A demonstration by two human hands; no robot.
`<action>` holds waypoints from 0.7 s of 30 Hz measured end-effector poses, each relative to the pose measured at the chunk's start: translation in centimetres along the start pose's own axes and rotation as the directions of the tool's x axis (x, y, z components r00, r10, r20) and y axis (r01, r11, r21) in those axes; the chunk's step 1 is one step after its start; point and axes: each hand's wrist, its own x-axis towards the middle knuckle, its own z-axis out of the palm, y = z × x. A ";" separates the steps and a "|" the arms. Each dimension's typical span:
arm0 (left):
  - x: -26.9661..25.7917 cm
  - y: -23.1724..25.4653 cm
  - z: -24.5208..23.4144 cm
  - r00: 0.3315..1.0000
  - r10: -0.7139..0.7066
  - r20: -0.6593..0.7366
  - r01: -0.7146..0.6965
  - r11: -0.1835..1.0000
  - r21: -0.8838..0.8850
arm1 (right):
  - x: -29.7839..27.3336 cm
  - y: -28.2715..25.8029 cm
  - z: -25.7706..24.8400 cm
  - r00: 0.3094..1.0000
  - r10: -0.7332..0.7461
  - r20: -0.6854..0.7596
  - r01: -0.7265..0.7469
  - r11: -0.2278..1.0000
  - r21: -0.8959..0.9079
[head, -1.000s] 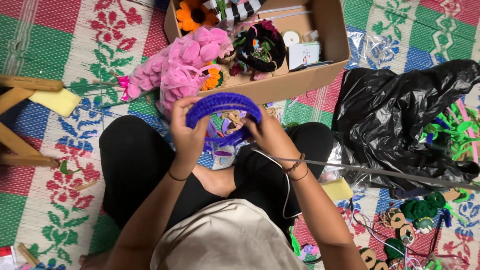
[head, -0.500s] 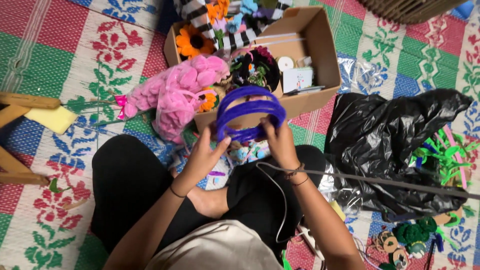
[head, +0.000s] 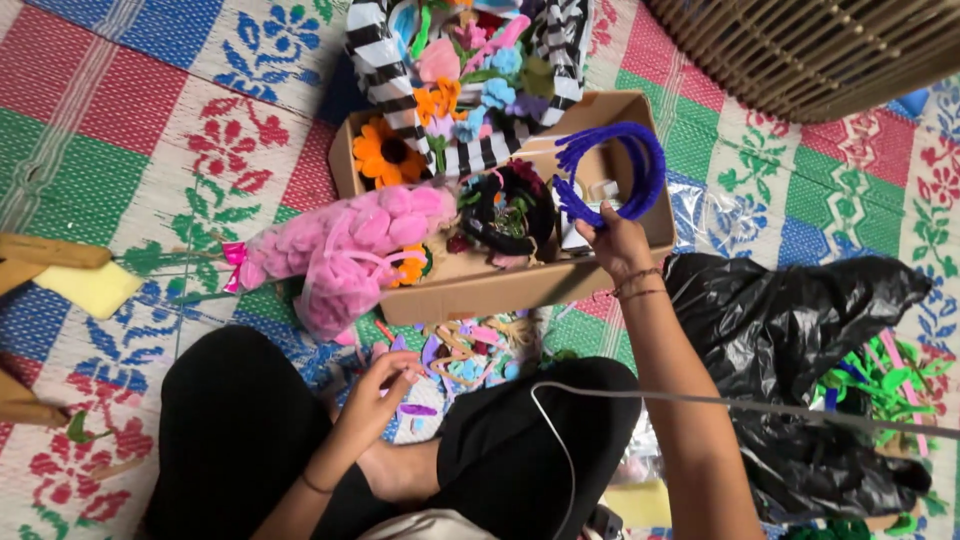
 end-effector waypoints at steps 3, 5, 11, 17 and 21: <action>0.1 -0.3 0.2 0.999 -0.014 -0.033 0.014 1.000 0.017 | 3.1 0.3 -0.4 0.997 0.034 -0.073 -0.035 0.999 -0.018; 0.2 0.1 0.5 1.000 -0.012 -0.020 0.012 1.000 0.007 | 4.5 0.5 -1.0 0.998 0.040 -0.049 -0.042 0.998 -0.043; 0.4 -0.1 0.6 0.999 -0.047 -0.022 0.047 0.999 -0.011 | 2.8 -0.2 1.0 0.997 -0.062 -0.037 0.054 0.983 -0.176; 1.6 4.0 0.3 1.000 -0.028 -0.010 0.028 1.000 0.010 | -5.6 -1.0 5.1 0.948 -0.091 0.304 0.178 0.946 -0.271; 3.3 9.5 1.4 0.990 0.136 -0.034 -0.134 0.989 0.055 | -11.4 2.3 7.6 0.983 -0.069 0.173 0.128 0.924 -0.361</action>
